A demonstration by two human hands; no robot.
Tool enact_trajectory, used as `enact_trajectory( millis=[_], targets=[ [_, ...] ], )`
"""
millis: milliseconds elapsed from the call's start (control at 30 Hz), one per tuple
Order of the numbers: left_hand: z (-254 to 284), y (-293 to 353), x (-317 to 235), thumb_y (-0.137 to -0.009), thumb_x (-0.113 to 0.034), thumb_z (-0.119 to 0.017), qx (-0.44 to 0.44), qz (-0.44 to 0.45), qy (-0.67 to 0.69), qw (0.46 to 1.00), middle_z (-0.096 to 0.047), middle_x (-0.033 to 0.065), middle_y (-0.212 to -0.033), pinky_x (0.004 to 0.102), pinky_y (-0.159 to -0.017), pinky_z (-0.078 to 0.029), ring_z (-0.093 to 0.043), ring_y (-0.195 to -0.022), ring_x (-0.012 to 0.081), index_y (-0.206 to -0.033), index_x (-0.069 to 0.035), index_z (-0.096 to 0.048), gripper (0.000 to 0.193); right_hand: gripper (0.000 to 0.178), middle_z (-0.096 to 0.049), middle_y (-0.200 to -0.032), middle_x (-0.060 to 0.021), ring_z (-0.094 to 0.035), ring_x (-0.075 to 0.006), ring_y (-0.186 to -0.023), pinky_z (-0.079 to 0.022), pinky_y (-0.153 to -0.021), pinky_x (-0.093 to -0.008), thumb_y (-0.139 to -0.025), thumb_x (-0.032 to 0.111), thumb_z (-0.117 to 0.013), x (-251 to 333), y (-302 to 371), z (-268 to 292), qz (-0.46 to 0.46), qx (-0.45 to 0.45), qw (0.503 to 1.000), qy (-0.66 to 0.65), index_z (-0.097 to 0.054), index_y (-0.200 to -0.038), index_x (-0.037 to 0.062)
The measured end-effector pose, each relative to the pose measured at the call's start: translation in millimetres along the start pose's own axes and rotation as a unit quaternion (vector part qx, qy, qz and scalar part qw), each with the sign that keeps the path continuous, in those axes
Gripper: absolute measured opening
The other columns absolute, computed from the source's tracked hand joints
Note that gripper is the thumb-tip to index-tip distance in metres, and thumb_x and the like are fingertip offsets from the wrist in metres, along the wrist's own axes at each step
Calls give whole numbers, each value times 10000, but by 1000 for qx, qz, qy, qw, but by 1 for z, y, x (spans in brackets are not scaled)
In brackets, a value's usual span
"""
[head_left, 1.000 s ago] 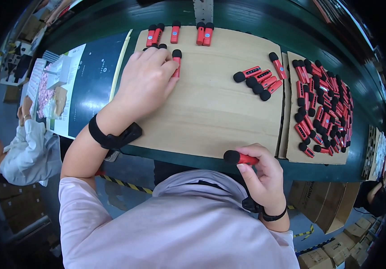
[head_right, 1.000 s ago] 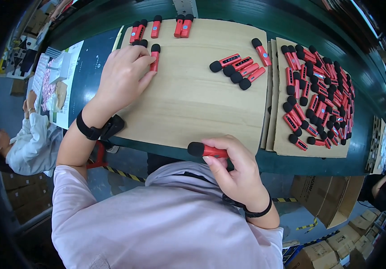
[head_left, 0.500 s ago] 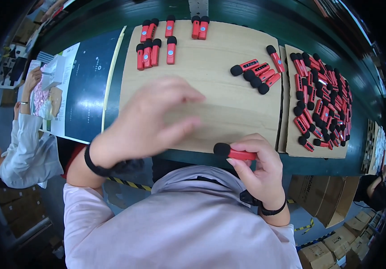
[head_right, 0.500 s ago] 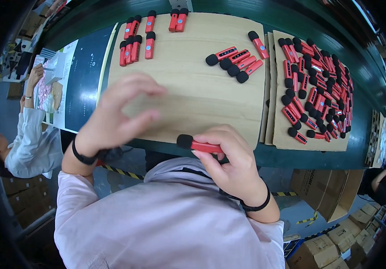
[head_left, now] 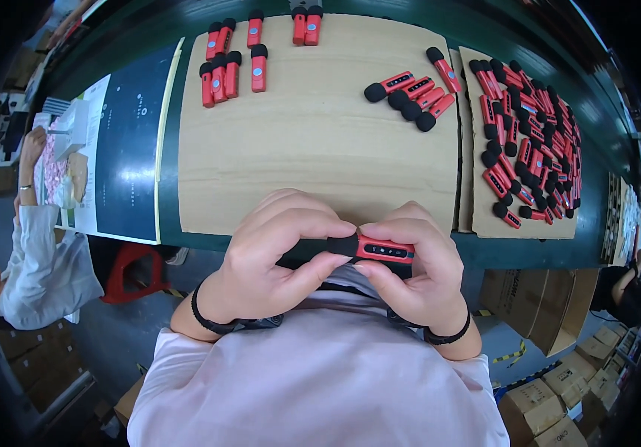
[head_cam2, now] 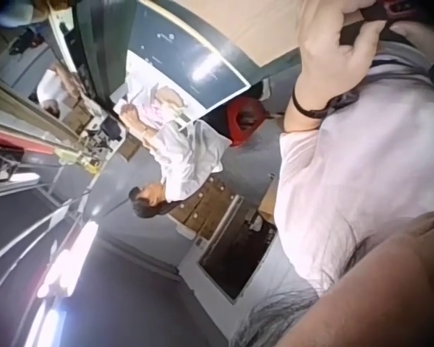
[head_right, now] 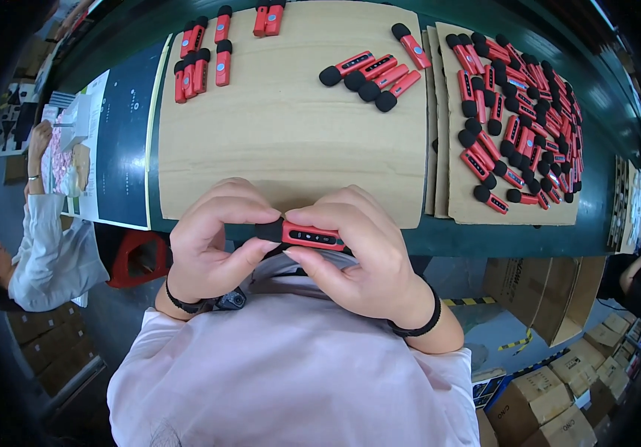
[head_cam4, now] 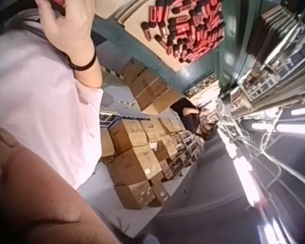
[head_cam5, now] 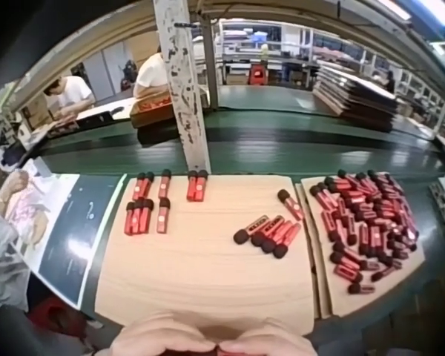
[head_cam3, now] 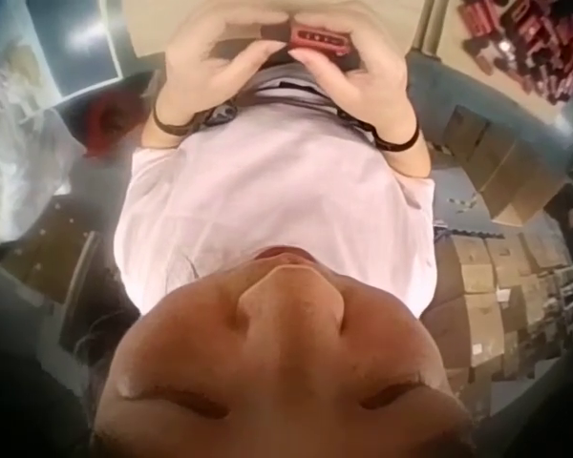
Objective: The person picks up a red microphone and a foam cover, fits the cover onto the microphone, and places the assembled unit onto a cardboard sheet. After repeating this with several red microphones, the person picks up and handles a white microphone.
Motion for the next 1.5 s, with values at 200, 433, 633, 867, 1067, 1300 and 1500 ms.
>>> enact_trajectory(
  millis=[200,433,633,867,1067,1300,1500],
  targets=[
    [-2,-1,-4,-761,-8,-743,11,-15,7,1000,-647,134,-914,338,-713,-469,-606,-806,240,-994,28,-624,264,341,-645,-851,-113,-605,-253,-728,-474,-645,-336,-704,6,-777,1,2,3,22,-3,1000,18,-634,-1014,3],
    [-2,2,-1,-764,-15,-739,-5,-18,15,1000,-642,135,-918,339,-715,-469,-605,-818,238,-986,27,-623,254,318,-639,-845,-106,-590,-227,-705,-461,-621,-315,-713,10,-777,2,1,0,-6,-33,999,-11,-639,-999,9],
    [3,0,-4,-765,-19,-740,-20,-55,-1,998,-637,138,-928,339,-732,-476,-609,-837,239,-969,27,-627,238,303,-636,-849,-87,-537,-157,-664,-424,-576,-261,-723,8,-776,-11,10,2,-58,-39,996,-63,-640,-994,10],
    [0,0,3,-669,18,-752,-38,29,14,999,-643,133,-906,351,-743,-488,-619,-830,260,-976,4,-658,321,302,-585,-855,-82,-514,-149,-733,-393,-669,-254,-762,-21,-731,4,2,6,-22,-33,999,-15,-591,-1029,-25],
    [-3,-7,-3,-672,-7,-758,-27,33,-35,999,-603,92,-833,340,-738,-464,-581,-773,247,-960,-26,-674,301,315,-598,-823,-64,-501,-143,-684,-383,-604,-243,-743,-27,-740,10,-2,3,50,-29,998,0,-616,-1032,-4],
    [-5,-7,-10,-630,-37,-781,-17,-1,-80,997,-549,50,-784,336,-692,-403,-519,-691,231,-926,-53,-683,313,288,-637,-828,-49,-521,-117,-649,-425,-588,-236,-750,-27,-746,11,-5,2,18,-3,999,-48,-634,-1013,11],
    [-7,-9,-17,-583,-38,-785,-30,-52,-167,984,-551,47,-777,345,-700,-398,-530,-710,238,-902,-58,-676,338,237,-629,-945,-50,-534,-70,-716,-446,-646,-221,-885,26,-654,-5,4,-5,-173,19,908,-382,-578,-1105,-19]
  ],
)
Point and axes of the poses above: each hand's wrist, its own y-axis away from the middle knuckle, its own z-axis out of the back of the hand, x = y × z, the point moved 4 cm from there along -y, towards the middle knuckle
